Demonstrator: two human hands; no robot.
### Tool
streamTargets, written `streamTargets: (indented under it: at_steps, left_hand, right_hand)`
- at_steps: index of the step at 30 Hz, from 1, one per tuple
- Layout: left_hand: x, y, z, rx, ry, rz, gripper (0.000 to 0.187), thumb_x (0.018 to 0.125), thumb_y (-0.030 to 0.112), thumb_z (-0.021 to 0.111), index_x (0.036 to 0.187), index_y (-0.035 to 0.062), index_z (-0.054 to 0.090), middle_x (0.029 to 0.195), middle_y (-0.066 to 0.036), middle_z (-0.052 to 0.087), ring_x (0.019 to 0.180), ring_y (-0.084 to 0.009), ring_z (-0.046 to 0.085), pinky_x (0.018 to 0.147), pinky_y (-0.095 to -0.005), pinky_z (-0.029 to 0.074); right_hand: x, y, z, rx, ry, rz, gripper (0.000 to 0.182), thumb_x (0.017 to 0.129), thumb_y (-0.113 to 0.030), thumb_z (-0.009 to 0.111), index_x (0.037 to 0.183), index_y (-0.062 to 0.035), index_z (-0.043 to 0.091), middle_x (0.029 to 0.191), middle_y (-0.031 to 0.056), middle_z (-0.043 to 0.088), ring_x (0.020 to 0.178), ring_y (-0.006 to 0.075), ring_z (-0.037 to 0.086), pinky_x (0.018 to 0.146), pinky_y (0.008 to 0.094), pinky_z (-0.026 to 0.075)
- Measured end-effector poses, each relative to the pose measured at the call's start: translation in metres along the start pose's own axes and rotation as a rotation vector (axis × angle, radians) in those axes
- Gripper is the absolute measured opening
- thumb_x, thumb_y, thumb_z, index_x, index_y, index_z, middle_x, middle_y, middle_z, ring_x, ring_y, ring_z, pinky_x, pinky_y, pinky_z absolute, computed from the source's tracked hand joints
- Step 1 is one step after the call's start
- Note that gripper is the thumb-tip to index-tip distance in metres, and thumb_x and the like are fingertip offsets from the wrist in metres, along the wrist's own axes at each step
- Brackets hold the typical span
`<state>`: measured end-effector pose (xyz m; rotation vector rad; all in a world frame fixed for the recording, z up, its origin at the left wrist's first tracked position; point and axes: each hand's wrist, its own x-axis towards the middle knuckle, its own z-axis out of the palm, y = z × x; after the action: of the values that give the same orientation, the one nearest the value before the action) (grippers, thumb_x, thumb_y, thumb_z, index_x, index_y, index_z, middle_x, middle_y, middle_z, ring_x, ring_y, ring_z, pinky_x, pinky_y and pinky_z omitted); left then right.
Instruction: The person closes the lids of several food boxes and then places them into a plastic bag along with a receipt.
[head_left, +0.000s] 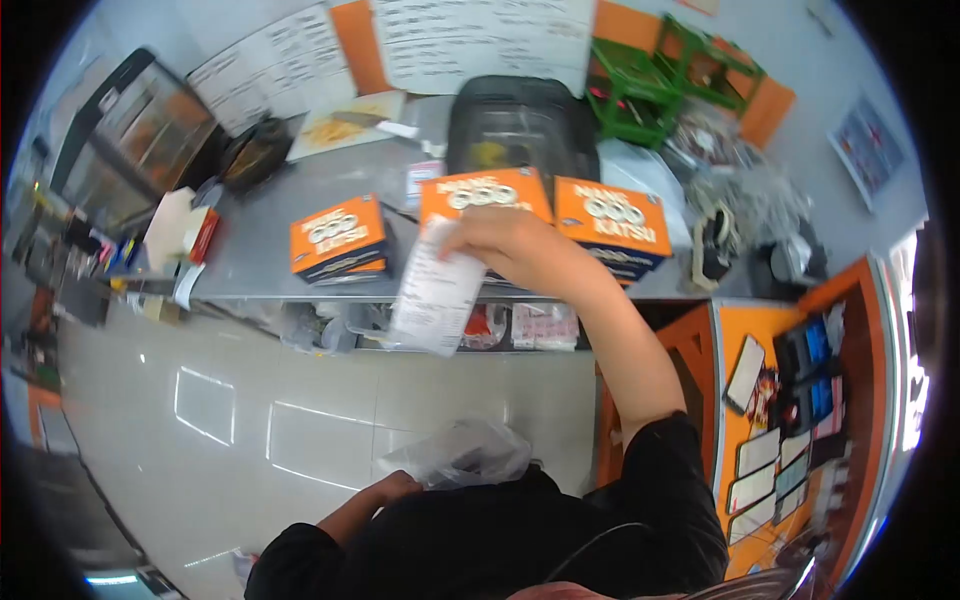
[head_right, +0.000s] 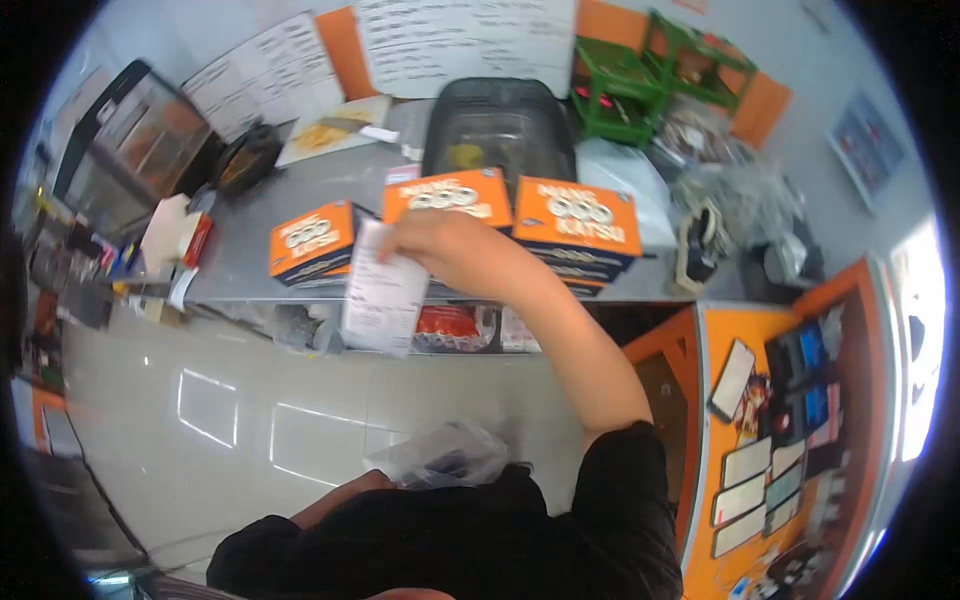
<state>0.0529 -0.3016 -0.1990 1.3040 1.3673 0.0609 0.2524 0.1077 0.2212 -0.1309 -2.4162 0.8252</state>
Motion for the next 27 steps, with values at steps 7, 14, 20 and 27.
streamTargets:
  at_steps: [7,14,20,27]
  left_hand:
    - [-0.013,0.0,0.028,-0.491,0.094,-0.192,0.043,0.08,0.037,0.063,0.07,-0.0049,0.066,0.064,-0.014,0.063,0.063,-0.0158,0.057,0.057,-0.036,0.045]
    - [-0.021,-0.034,0.053,-0.701,0.092,-0.229,0.037,0.079,0.032,0.061,0.074,-0.0042,0.066,0.07,-0.014,0.064,0.065,-0.0156,0.057,0.06,-0.0341,0.046]
    - [-0.015,-0.038,0.044,-0.8,0.103,-0.217,0.032,0.079,0.027,0.059,0.077,-0.0035,0.067,0.076,-0.013,0.065,0.067,-0.0155,0.058,0.062,-0.0325,0.046]
    - [0.027,-0.013,-0.002,-0.806,0.127,-0.102,0.027,0.078,0.022,0.056,0.08,-0.0027,0.067,0.082,-0.013,0.065,0.069,-0.0154,0.058,0.064,-0.0307,0.047]
  right_hand:
    - [0.22,0.093,0.093,-0.471,-0.444,0.09,0.018,0.081,-0.005,0.055,0.089,-0.0178,0.065,0.096,0.0044,0.063,0.096,0.0221,0.057,0.083,0.0387,0.04]
    - [0.272,0.189,0.142,-0.878,-0.521,0.258,0.023,0.08,-0.005,0.052,0.086,-0.0227,0.066,0.099,0.001,0.063,0.101,0.0205,0.056,0.086,0.0424,0.035]
    - [0.282,0.291,0.187,-0.801,-0.396,0.626,0.035,0.08,-0.005,0.049,0.105,-0.0247,0.066,0.116,0.0033,0.059,0.115,0.023,0.051,0.099,0.0567,0.03]
    - [0.277,0.221,0.185,-0.895,-0.222,0.713,0.041,0.082,-0.017,0.055,0.122,-0.0121,0.055,0.135,0.01,0.043,0.129,0.0317,0.033,0.105,0.0543,0.024]
